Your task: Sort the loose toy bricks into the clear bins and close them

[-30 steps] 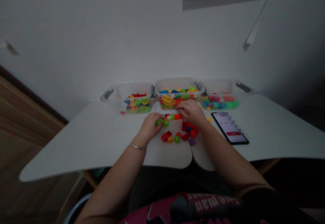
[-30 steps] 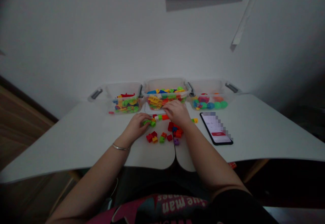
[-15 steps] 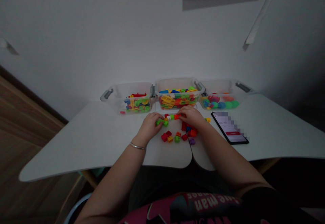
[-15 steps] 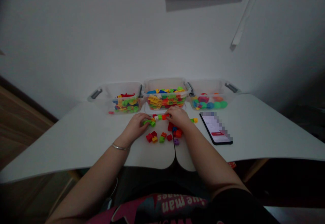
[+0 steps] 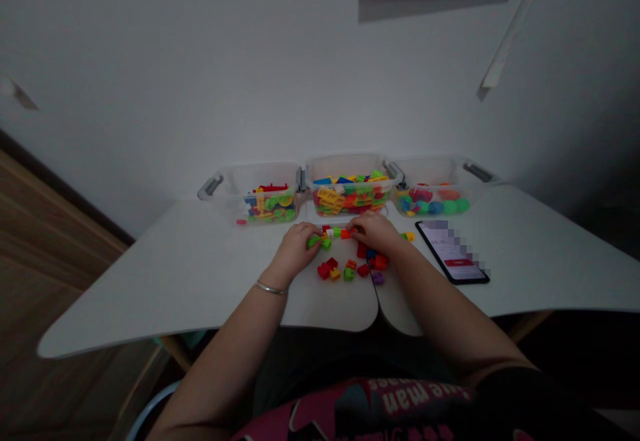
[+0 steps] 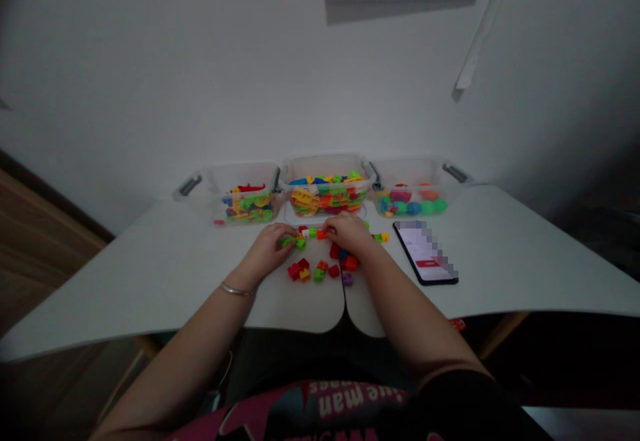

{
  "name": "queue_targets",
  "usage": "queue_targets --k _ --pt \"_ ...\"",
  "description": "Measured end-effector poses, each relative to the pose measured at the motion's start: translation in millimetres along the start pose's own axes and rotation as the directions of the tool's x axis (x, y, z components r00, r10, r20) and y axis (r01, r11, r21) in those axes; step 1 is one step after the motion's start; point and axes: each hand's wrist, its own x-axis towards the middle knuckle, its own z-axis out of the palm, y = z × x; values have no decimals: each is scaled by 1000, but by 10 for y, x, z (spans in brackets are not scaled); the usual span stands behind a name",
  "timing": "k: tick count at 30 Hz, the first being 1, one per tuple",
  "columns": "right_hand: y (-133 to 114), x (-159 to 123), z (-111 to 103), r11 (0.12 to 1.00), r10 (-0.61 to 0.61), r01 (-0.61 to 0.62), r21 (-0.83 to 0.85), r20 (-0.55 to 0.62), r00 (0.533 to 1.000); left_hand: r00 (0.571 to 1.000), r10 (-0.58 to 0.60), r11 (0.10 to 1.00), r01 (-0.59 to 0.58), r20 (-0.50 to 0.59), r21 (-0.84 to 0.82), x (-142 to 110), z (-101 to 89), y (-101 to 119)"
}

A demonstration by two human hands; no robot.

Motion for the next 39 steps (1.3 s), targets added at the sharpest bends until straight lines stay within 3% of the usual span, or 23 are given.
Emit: queue_targets --k 6,10,13,16,20,23,25,31,36,39 --pt "29 8 42 988 12 13 157 -161 987 1000 -11 1000 11 15 -5 2 -7 8" --pt "61 14 64 944 22 105 312 -377 926 1000 0 1000 0 15 -7 1 -9 2" --pt "72 12 68 916 -9 216 340 -519 855 1000 -1 1000 1 14 -10 2 -9 0" --pt "66 11 41 902 21 271 337 -661 751 1000 -7 1000 7 12 -12 4 -11 4" --pt "67 47 -75 905 172 227 359 -799 577 1000 -19 1000 19 13 -4 3 -20 5" --pt "107 118 -196 918 242 160 364 -831 501 1000 -22 1000 22 10 -2 -3 -30 -1" --pt "149 178 -265 924 254 125 362 -825 505 1000 -15 1000 15 4 -5 -9 -32 -7" --pt "208 289 -348 938 287 -15 347 -751 595 1000 -12 1000 13 3 -10 -17 -9 -31" --pt "119 283 -357 963 266 -160 218 -653 709 1000 -9 1000 9 2 -9 -17 1 -31" --pt "59 282 -350 979 201 -172 107 -603 772 1000 -2 1000 2 8 -6 -15 -3 -23"
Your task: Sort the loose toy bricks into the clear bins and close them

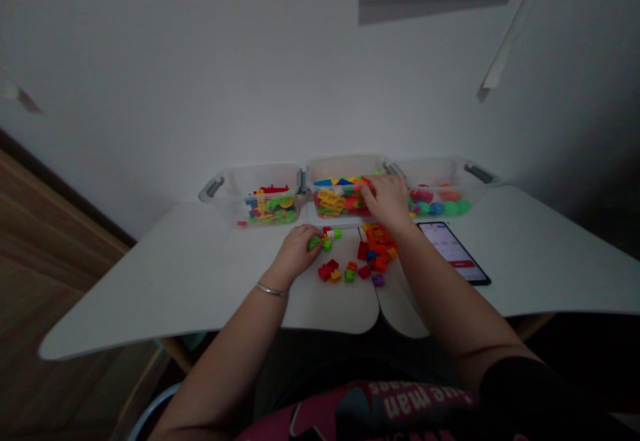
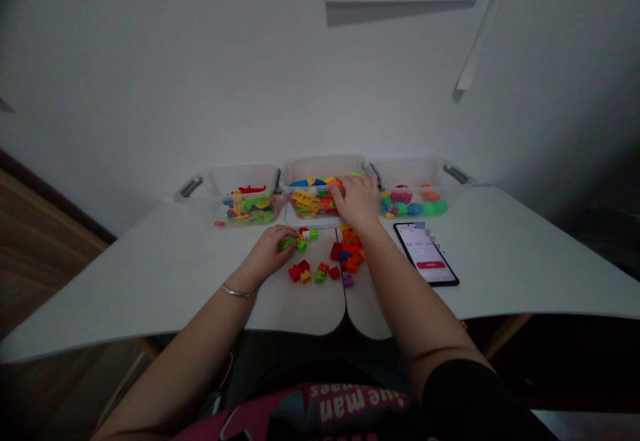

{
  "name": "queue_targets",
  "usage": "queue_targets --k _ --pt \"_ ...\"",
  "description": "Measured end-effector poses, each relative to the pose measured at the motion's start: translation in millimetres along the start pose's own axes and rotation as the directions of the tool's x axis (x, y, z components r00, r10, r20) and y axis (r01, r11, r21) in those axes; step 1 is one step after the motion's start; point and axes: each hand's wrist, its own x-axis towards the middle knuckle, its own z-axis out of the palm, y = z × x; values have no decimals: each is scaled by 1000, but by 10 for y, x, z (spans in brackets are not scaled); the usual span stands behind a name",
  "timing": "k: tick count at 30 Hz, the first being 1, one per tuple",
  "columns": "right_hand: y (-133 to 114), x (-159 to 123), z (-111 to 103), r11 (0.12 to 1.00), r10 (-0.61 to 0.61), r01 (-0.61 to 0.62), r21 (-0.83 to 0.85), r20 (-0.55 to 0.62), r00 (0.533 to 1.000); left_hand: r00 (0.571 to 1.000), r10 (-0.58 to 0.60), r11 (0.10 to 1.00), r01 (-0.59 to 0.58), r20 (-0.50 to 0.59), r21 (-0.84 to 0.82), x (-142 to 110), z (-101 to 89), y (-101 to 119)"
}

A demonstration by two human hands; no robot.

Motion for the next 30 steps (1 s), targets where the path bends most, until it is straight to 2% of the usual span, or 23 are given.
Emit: queue_targets --k 10,15,23,27,30 --pt "35 -61 59 995 -62 64 -70 39 997 1000 -26 999 26 12 -27 -2 -12 13" --pt "38 -115 75 997 -47 52 -62 72 996 999 -42 998 43 27 -45 -11 -42 48" --pt "-163 -360 33 997 -81 81 -16 32 996 998 -59 997 60 16 -55 -5 -57 85" --pt "-321 -465 7 977 -197 193 95 29 980 999 -45 998 45 5 -53 -1 -46 81" --pt "-380 -506 34 955 -273 251 158 139 952 1000 -30 998 30 -1 -58 -1 -40 71"
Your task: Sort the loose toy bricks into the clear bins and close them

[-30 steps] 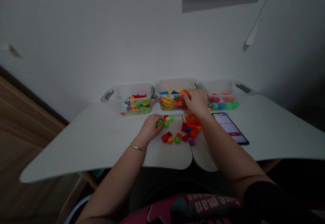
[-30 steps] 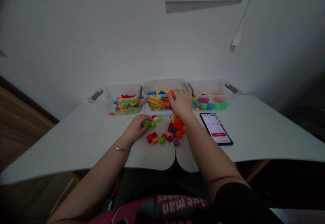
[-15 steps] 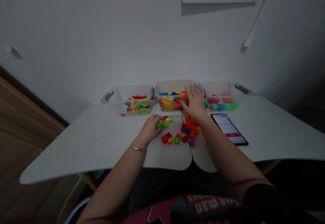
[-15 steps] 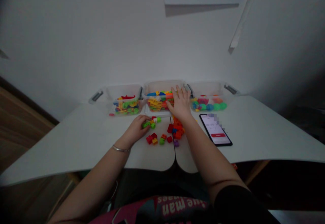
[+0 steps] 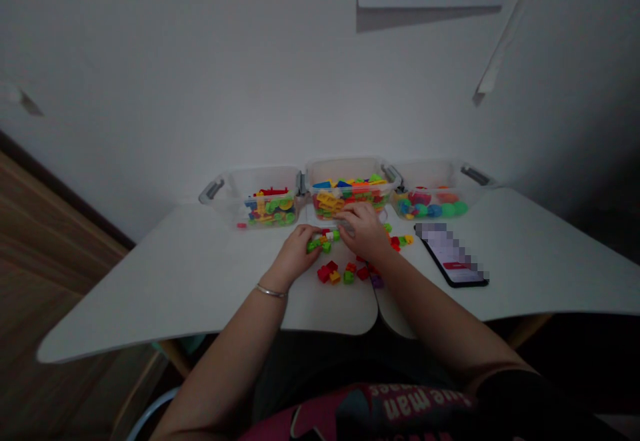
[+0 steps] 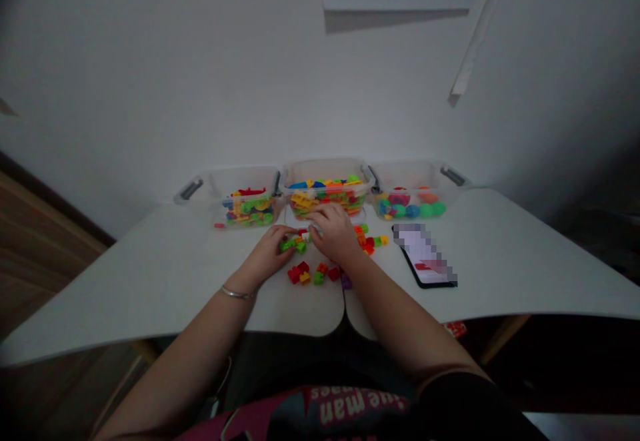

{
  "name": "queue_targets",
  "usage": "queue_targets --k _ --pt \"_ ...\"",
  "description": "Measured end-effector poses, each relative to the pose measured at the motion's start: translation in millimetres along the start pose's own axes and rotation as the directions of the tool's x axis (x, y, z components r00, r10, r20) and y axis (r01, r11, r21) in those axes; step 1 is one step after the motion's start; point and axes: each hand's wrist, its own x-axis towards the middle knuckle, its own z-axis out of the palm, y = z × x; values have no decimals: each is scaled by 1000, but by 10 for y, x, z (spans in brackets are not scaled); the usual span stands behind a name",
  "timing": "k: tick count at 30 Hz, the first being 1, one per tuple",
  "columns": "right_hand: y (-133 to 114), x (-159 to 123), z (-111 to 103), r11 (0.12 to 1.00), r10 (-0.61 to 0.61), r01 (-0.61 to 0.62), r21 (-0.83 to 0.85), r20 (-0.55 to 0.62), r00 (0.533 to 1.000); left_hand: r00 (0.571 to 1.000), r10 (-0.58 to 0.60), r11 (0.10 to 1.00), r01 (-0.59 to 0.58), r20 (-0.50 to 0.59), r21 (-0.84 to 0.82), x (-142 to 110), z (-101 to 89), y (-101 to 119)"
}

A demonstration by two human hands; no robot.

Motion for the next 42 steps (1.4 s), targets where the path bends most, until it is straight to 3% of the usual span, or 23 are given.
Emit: queue_targets --k 5,9,25,35,38,42 --pt "78 -50 144 1000 -4 10 -30 203 979 1000 4 1000 -4 5 -8 -7 13 -23" --pt "165 -88 250 999 21 -7 -51 285 958 1000 7 1000 -7 13 -4 -14 35 -49" --pt "144 -83 316 995 62 -34 -98 296 953 1000 3 1000 -3 22 1 -21 45 -55" --pt "135 -77 273 995 95 -90 -31 245 965 1000 20 1000 -20 20 -7 -21 56 -71" --pt "142 -61 244 997 51 -61 57 152 987 1000 15 1000 -14 19 -5 -12 50 -59" --pt "131 -20 142 988 -39 52 142 -93 995 1000 7 1000 -7 29 1 -5 35 -37"
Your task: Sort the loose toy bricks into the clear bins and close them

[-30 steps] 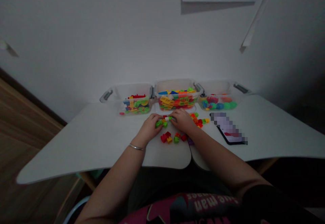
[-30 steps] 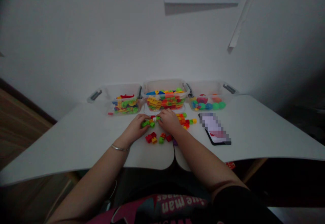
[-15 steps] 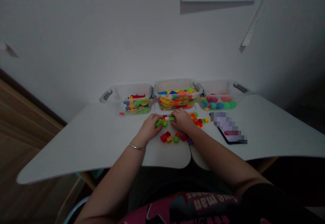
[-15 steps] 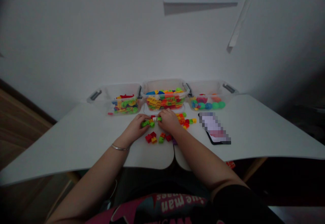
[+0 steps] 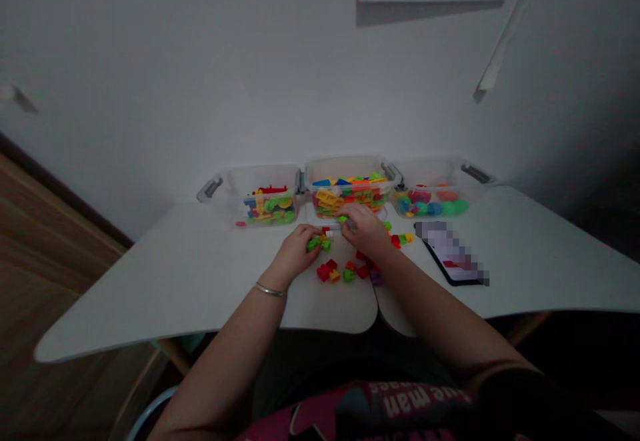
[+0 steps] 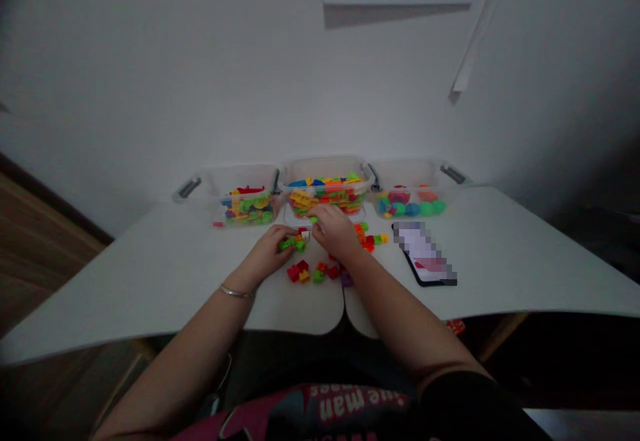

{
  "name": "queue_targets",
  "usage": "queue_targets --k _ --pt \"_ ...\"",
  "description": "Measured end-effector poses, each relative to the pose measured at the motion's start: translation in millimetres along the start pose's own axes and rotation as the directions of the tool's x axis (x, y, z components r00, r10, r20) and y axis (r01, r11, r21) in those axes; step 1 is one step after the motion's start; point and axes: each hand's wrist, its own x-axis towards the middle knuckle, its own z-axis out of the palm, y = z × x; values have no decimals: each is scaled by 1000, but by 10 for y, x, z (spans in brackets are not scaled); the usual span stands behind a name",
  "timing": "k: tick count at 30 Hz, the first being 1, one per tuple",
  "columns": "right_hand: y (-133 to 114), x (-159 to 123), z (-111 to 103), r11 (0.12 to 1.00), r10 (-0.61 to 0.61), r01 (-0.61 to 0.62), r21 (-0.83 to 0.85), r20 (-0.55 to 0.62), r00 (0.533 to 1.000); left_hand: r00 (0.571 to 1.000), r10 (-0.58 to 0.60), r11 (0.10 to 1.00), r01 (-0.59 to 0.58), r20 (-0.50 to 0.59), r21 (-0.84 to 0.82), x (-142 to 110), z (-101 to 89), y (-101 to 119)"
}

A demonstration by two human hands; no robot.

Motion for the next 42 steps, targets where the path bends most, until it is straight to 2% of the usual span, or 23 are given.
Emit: queue_targets --k 3,6,9,12,15,22,25,28,31,34,38,42 --pt "12 36 -125 999 -35 33 -16 -166 985 1000 -13 1000 13 1 3 -3 -2 6" --pt "107 50 -254 999 -12 0 -42 -271 962 1000 -18 1000 18 -10 0 -9 5 -5" --pt "265 49 -344 996 68 -86 -30 -380 923 1000 -12 1000 12 -1 1 -14 10 -22" --pt "410 69 -394 984 167 -174 31 -485 858 1000 -20 1000 20 14 7 -17 7 -30" --pt "494 144 -423 975 212 -215 55 -515 830 999 -36 999 35 22 10 -21 3 -32" --pt "563 378 -370 958 284 -274 90 -458 843 999 -36 999 36 20 -6 -21 3 -41" --pt "554 420 -327 944 305 -329 21 -440 845 999 -41 999 41 24 -3 -19 7 -39" --pt "501 424 -303 928 292 -354 -114 -366 884 999 -39 999 39 26 7 -15 19 -40" --pt "423 411 -294 912 258 -317 -259 -240 936 999 -28 999 28 16 17 -12 32 -49" --pt "368 403 -292 891 228 -270 -365 -154 961 1000 -26 999 26 11 18 -13 39 -57" --pt "358 398 -290 876 218 -252 -412 -128 967 999 -33 999 32 19 23 -16 34 -56" --pt "376 373 -283 887 219 -253 -386 -133 967 999 -38 999 38 18 22 -16 21 -44"
